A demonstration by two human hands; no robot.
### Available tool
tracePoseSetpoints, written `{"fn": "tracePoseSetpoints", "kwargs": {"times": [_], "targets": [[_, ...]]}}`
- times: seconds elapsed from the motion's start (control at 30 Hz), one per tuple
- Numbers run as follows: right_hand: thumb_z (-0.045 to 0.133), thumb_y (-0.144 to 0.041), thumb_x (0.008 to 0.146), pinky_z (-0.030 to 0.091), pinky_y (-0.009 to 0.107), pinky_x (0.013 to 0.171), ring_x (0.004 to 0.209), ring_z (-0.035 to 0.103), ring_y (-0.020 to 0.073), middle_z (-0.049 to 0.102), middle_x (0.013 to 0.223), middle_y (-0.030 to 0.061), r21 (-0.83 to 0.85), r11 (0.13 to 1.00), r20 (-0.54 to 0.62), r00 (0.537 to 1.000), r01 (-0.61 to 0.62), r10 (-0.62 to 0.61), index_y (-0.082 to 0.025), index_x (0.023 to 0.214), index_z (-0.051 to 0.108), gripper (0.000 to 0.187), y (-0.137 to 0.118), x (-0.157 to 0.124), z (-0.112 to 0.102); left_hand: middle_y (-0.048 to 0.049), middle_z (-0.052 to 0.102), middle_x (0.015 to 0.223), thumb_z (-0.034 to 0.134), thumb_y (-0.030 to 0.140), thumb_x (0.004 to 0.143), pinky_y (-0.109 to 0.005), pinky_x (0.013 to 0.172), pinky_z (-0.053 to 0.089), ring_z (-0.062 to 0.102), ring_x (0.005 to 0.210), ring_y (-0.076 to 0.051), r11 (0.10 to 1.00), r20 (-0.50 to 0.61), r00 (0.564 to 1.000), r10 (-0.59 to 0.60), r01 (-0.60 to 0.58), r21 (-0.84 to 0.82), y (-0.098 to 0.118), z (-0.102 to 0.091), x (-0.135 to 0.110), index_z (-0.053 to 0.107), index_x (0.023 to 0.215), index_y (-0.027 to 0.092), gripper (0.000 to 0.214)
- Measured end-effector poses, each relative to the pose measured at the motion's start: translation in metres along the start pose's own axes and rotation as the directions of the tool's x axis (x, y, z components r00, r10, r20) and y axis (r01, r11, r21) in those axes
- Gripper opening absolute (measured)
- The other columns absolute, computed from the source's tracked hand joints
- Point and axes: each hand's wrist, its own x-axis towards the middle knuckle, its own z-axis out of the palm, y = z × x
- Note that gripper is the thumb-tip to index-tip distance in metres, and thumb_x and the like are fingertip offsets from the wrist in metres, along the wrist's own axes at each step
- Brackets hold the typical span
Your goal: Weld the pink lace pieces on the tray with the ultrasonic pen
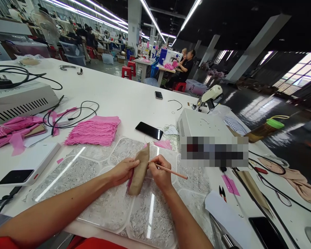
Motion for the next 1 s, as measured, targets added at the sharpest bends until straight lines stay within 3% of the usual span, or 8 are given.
{"fn": "tracePoseSetpoints", "kwargs": {"times": [0.13,0.4,0.57,0.7,0.8,0.93,1.0], "targets": [[0.058,-0.028,0.065,0.035,0.024,0.045,0.047,0.047,0.0113,0.055,0.05,-0.0024,0.013,1.0,0.018,1.0,-0.011,0.01,-0.02,0.058,0.056,0.011,0.002,-0.002,0.003,-0.009,0.07,0.077,0.066,0.018,0.081,-0.027,0.08,0.047,0.063,0.074,-0.015,1.0,-0.005,1.0,0.01,-0.01,0.015,0.0,-0.001,0.002,0.07,0.083,0.008,0.011],[0.057,-0.029,0.07,0.035,0.023,0.044,0.045,0.044,0.0098,0.056,0.052,-0.0032,0.067,0.998,0.05,0.999,-0.015,0.011,-0.02,0.065,0.056,0.01,0.006,-0.005,0.006,-0.0063,0.07,0.078,0.077,0.034,0.07,-0.026,0.07,0.044,0.06,0.07,-0.015,0.985,-0.034,0.998,0.06,-0.054,0.166,-0.002,-0.011,0.006,0.07,0.084,0.01,0.029],[0.057,-0.034,0.08,0.049,0.027,0.058,0.062,0.06,0.0141,0.068,0.072,0.0007,0.05,0.998,0.002,0.999,0.038,-0.038,-0.021,0.087,0.063,0.016,0.01,-0.009,0.009,-0.0034,0.068,0.071,0.081,0.04,0.064,-0.025,0.064,0.042,0.056,0.065,-0.014,0.973,-0.045,0.997,0.069,-0.057,0.226,-0.002,-0.012,0.006,0.07,0.08,0.011,0.036],[0.057,-0.033,0.083,0.053,0.03,0.07,0.076,0.068,0.0176,0.073,0.083,0.0029,-0.024,0.998,0.07,0.996,0.063,-0.061,-0.023,0.093,0.065,0.017,0.013,-0.01,0.011,-0.004,0.067,0.071,0.081,0.045,0.062,-0.028,0.07,0.045,0.059,0.069,-0.016,0.969,-0.05,0.998,0.041,-0.027,0.245,0.003,-0.011,0.004,0.067,0.08,0.012,0.04],[0.057,-0.035,0.084,0.054,0.03,0.072,0.079,0.068,0.0179,0.072,0.084,0.0026,0.01,1.0,0.041,0.999,0.023,-0.023,-0.023,0.094,0.066,0.018,0.014,-0.006,0.011,-0.0052,0.068,0.074,0.083,0.045,0.06,-0.028,0.073,0.045,0.06,0.073,-0.017,0.974,-0.048,0.998,0.037,-0.025,0.225,0.006,-0.009,0.002,0.067,0.083,0.011,0.045],[0.054,-0.042,0.083,0.053,0.028,0.062,0.061,0.061,0.014,0.07,0.079,0.0031,0.157,0.983,-0.114,0.987,-0.093,0.112,-0.02,0.094,0.068,0.028,0.011,0.002,0.009,-0.0078,0.07,0.082,0.084,0.049,0.06,-0.029,0.075,0.045,0.062,0.079,-0.019,0.973,-0.037,0.998,0.05,-0.04,0.229,0.01,-0.005,0.0,0.068,0.09,0.01,0.051],[0.056,-0.046,0.08,0.051,0.028,0.058,0.057,0.059,0.0134,0.069,0.077,0.0039,0.223,0.962,-0.098,0.978,-0.159,0.184,-0.018,0.096,0.068,0.034,0.009,0.005,0.008,-0.0086,0.071,0.085,0.082,0.05,0.062,-0.03,0.077,0.046,0.063,0.082,-0.02,0.967,-0.012,0.998,0.054,-0.049,0.249,0.011,-0.003,-0.001,0.068,0.093,0.011,0.052]]}}
